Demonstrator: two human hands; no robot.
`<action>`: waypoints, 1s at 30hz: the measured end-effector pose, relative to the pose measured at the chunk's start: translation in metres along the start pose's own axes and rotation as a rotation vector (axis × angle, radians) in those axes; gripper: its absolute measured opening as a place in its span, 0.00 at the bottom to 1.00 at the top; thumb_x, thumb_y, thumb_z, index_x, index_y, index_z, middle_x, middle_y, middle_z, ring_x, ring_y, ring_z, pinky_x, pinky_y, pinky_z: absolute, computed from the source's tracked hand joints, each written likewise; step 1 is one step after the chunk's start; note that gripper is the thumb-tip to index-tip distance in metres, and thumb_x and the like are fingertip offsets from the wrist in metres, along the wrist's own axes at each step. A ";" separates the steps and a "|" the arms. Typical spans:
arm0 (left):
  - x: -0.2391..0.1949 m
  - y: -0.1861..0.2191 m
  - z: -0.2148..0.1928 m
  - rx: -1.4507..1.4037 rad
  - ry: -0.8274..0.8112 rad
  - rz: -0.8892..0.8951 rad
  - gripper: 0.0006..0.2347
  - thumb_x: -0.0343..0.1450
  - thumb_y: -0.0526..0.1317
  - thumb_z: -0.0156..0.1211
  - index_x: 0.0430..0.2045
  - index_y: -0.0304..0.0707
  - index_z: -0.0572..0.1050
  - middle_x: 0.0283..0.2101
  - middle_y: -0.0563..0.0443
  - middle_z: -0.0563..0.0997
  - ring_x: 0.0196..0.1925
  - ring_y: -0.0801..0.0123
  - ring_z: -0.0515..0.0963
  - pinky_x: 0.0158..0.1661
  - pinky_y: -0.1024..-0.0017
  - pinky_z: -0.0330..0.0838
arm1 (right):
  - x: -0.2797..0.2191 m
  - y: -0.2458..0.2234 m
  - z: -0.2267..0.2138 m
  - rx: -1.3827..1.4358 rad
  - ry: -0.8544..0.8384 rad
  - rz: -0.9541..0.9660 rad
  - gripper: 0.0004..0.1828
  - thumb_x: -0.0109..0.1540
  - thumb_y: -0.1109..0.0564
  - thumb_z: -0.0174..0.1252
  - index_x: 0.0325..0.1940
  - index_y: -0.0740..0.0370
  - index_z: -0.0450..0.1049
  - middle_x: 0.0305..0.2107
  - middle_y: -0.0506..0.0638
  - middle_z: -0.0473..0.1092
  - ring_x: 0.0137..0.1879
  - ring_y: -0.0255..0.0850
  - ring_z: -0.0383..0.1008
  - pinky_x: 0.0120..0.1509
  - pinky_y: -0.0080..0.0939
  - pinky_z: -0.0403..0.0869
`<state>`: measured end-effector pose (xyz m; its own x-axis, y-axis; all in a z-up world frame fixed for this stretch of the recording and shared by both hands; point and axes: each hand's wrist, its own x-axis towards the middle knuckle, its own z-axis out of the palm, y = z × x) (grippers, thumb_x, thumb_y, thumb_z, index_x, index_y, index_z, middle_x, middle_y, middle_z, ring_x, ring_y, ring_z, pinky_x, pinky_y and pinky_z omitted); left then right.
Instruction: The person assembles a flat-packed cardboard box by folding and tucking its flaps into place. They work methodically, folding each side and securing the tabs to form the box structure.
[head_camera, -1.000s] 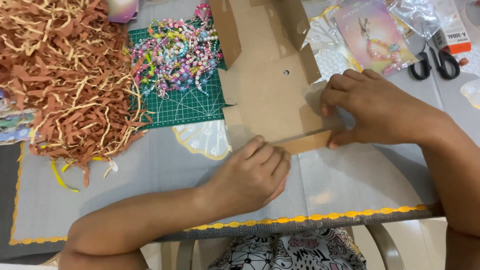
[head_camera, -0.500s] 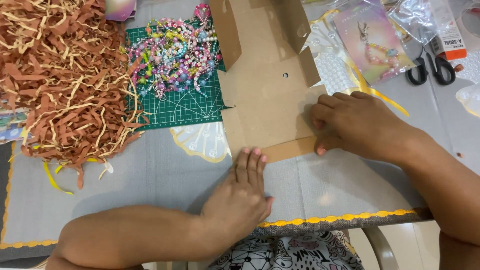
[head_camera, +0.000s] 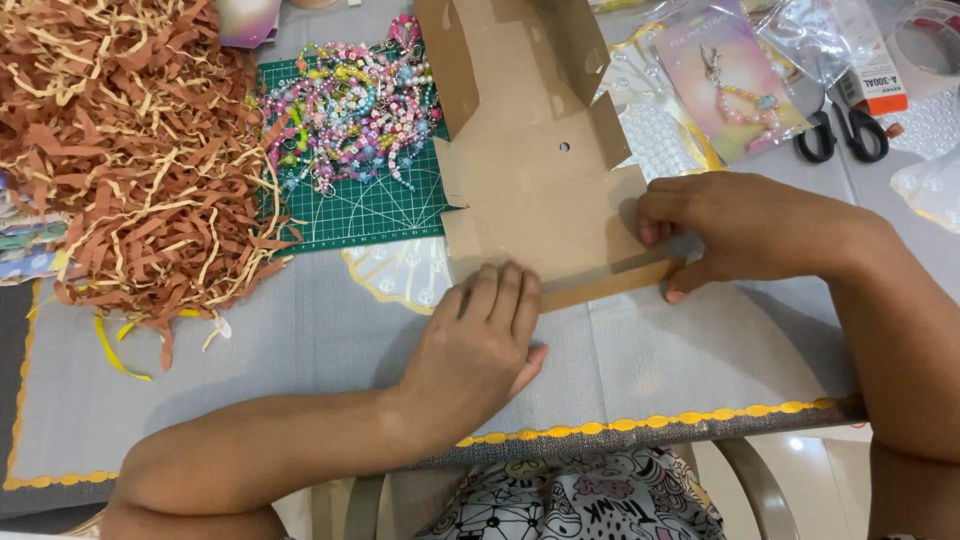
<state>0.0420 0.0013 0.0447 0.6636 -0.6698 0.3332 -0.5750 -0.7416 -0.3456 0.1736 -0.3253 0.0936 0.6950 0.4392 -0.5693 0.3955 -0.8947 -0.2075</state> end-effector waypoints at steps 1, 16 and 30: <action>0.002 -0.003 0.003 -0.001 -0.002 0.002 0.36 0.75 0.66 0.66 0.67 0.32 0.78 0.64 0.42 0.84 0.63 0.59 0.81 0.62 0.67 0.76 | -0.001 0.001 0.000 0.003 -0.001 0.001 0.29 0.52 0.42 0.88 0.49 0.37 0.78 0.46 0.36 0.78 0.53 0.39 0.80 0.56 0.45 0.73; 0.014 -0.024 0.023 0.207 0.116 -0.033 0.10 0.75 0.29 0.64 0.33 0.51 0.73 0.33 0.56 0.71 0.36 0.65 0.70 0.39 0.66 0.65 | 0.011 -0.023 0.018 0.095 0.309 -0.461 0.09 0.66 0.60 0.63 0.48 0.48 0.76 0.40 0.46 0.77 0.44 0.51 0.79 0.52 0.52 0.74; 0.018 -0.017 0.034 -0.401 0.171 0.190 0.25 0.82 0.60 0.68 0.57 0.34 0.84 0.55 0.47 0.84 0.53 0.59 0.80 0.46 0.62 0.72 | 0.011 -0.022 0.023 0.081 0.335 -0.580 0.18 0.69 0.64 0.58 0.61 0.51 0.78 0.58 0.47 0.74 0.56 0.54 0.79 0.59 0.54 0.75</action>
<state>0.0802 0.0031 0.0271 0.4599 -0.7665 0.4483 -0.8402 -0.5390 -0.0597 0.1588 -0.3027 0.0741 0.5373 0.8403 -0.0726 0.7238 -0.5036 -0.4717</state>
